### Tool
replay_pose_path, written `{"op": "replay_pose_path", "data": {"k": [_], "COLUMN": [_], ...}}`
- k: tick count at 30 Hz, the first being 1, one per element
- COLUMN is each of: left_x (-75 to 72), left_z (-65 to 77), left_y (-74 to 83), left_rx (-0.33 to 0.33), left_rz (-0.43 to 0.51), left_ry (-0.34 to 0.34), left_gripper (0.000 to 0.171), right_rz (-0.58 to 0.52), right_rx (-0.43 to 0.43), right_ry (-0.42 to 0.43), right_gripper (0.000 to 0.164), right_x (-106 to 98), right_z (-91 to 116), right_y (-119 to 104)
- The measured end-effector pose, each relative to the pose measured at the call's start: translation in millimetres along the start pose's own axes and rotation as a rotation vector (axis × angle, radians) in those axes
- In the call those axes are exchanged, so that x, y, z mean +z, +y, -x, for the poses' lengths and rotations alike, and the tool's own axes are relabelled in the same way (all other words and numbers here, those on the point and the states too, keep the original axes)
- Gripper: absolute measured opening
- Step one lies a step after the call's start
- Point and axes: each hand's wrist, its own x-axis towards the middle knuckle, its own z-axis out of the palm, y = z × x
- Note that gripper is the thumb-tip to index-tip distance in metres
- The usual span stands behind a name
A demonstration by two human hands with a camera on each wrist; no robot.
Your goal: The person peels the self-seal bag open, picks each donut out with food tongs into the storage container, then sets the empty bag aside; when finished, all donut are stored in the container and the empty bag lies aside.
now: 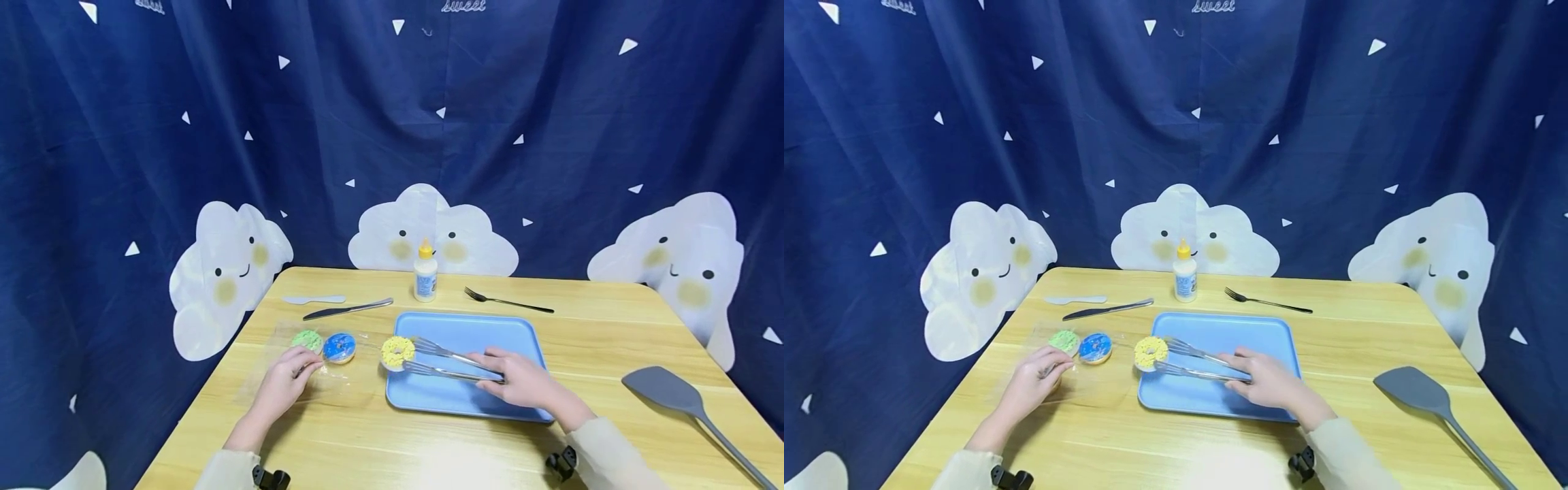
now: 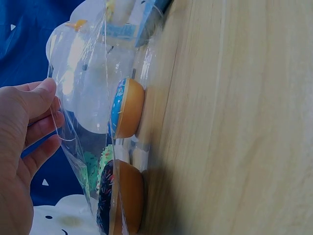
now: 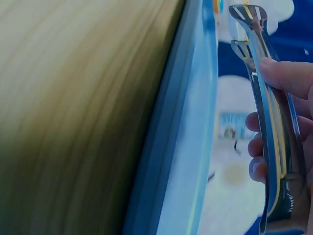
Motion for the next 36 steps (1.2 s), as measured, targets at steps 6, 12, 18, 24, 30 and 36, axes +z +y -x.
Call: {"op": "replay_pose_path", "data": {"k": [6,12,18,24,30,36], "left_x": [-1.5,-0.3,-0.4,-0.6,-0.5,0.6], "left_z": [-0.5,0.8,0.8,0.0,0.6,0.1], "left_y": [0.1,-0.3,0.9,2.1,2.6,2.7], "left_rx": [0.021,0.017,0.011,-0.002,0.009,0.014], "left_rz": [-0.015,-0.015,-0.014,-0.021,-0.028,-0.025], "left_ry": [0.009,0.003,0.003,-0.008,0.005,-0.003], "left_gripper": [0.018,0.019,0.017,0.016,0.016,0.016], "right_rz": [0.048,0.067,0.106,0.123,0.099,0.060], "right_rx": [0.060,0.199,0.286,0.371,0.421,0.485], "right_ry": [0.091,0.133,0.132,0.116,0.099,0.068], "right_gripper": [0.047,0.047,0.046,0.047,0.051,0.057], "right_x": [-13,-26,-35,-41,-39,-39], "right_z": [30,63,88,106,110,113], "right_y": [22,38,52,63,71,72]}}
